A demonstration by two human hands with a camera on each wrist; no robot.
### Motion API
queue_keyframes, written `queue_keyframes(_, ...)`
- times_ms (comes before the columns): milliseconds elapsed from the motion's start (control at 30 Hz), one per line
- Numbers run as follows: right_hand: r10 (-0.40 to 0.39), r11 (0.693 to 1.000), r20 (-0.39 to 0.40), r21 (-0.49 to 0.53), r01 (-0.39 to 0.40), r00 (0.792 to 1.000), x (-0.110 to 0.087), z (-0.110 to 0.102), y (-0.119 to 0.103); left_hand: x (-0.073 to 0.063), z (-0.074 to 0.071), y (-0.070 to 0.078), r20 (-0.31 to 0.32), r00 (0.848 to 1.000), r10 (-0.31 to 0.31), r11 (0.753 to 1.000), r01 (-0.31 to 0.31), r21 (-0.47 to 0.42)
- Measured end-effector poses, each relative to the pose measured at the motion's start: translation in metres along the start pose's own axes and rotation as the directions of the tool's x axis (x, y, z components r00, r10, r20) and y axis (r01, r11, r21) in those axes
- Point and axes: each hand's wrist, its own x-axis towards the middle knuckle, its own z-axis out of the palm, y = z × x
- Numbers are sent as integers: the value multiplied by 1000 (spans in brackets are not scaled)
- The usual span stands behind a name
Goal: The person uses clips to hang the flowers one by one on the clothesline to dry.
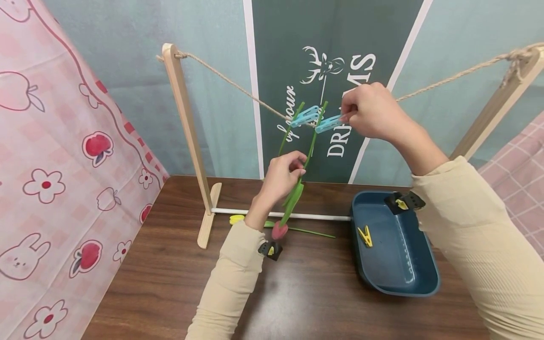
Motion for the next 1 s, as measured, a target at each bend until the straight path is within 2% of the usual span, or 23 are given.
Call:
queue_keyframes(300, 19, 1000, 17, -5, -19, 1000, 1, 0, 0, -1, 0, 0, 10, 1000, -3, 1000, 3, 11)
queue_keyframes(500, 68, 998, 54, -6, -68, 996, 0, -1, 0, -1, -1, 0, 17, 1000, -11, 1000, 10, 11)
queue_keyframes(1000, 141, 988, 109, 42, -147, 984, -2, -1, 2, 2, 2, -6, -9, 1000, -18, 1000, 18, -19)
